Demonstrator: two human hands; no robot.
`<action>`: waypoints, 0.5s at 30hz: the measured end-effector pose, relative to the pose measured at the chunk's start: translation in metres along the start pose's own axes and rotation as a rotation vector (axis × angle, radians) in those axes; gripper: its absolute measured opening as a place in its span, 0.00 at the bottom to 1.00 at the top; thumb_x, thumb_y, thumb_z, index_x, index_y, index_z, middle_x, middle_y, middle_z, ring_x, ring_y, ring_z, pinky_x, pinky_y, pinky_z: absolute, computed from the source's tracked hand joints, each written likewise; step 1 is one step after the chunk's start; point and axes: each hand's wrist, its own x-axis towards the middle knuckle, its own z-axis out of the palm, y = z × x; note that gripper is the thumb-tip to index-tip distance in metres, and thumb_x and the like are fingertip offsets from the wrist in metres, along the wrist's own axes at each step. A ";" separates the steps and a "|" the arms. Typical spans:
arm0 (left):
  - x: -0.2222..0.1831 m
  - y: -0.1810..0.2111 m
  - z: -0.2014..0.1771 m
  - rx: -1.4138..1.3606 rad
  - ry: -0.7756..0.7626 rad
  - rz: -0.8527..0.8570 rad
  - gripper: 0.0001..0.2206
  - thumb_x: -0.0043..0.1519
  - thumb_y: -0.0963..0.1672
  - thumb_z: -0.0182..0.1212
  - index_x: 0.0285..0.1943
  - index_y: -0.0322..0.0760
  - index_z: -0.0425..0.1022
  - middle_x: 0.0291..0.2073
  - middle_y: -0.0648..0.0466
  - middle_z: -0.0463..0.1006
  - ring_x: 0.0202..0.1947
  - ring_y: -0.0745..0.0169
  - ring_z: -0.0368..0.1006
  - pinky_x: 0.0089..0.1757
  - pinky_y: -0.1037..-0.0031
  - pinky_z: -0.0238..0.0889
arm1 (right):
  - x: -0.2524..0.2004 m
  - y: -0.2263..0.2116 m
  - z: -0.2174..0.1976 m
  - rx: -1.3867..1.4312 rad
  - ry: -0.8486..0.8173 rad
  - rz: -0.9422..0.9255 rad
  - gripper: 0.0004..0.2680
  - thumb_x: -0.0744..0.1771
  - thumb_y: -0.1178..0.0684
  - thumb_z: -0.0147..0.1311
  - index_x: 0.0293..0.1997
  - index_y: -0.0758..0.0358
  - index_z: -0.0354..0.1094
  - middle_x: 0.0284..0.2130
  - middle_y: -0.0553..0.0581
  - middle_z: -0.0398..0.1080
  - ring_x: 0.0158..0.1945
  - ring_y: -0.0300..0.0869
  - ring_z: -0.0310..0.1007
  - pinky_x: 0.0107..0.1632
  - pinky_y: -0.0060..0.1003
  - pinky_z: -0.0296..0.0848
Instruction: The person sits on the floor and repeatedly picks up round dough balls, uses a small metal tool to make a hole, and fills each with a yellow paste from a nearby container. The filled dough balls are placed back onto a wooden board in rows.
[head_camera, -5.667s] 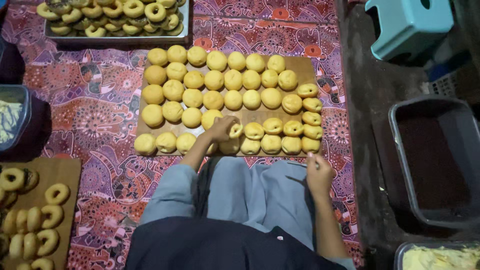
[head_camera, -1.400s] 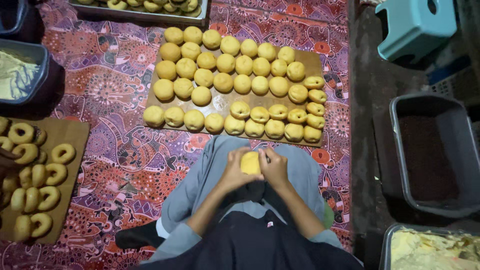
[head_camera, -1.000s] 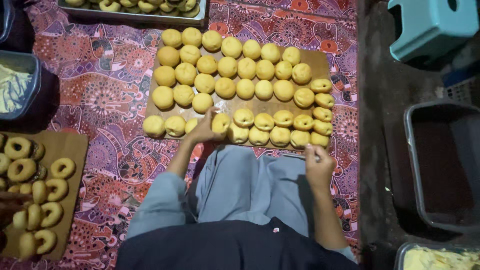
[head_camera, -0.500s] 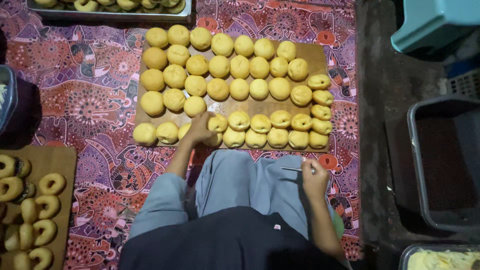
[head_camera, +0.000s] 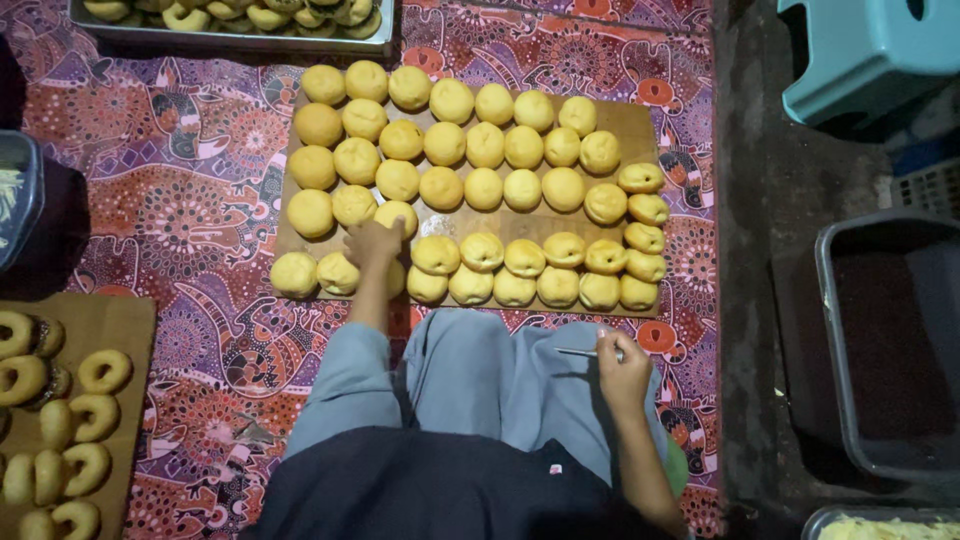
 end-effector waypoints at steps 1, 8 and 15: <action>-0.001 0.005 0.002 0.014 0.074 0.011 0.32 0.46 0.58 0.77 0.46 0.30 0.76 0.52 0.31 0.73 0.52 0.22 0.68 0.48 0.37 0.61 | -0.001 -0.001 -0.001 0.011 0.006 -0.015 0.09 0.69 0.54 0.56 0.31 0.68 0.69 0.21 0.53 0.67 0.28 0.34 0.64 0.33 0.34 0.65; -0.039 -0.004 0.019 -0.853 0.054 0.016 0.33 0.56 0.48 0.75 0.64 0.31 0.59 0.54 0.38 0.73 0.56 0.38 0.71 0.55 0.56 0.68 | -0.007 -0.011 -0.001 0.063 -0.031 -0.045 0.08 0.69 0.54 0.56 0.33 0.68 0.71 0.24 0.51 0.71 0.30 0.35 0.67 0.35 0.32 0.67; -0.149 -0.018 -0.029 -2.012 -0.547 -0.155 0.22 0.62 0.47 0.64 0.64 0.41 0.64 0.53 0.52 0.75 0.54 0.56 0.74 0.51 0.62 0.73 | -0.025 -0.066 0.014 0.288 -0.297 -0.073 0.05 0.68 0.55 0.59 0.38 0.66 0.72 0.28 0.47 0.70 0.30 0.33 0.65 0.32 0.30 0.65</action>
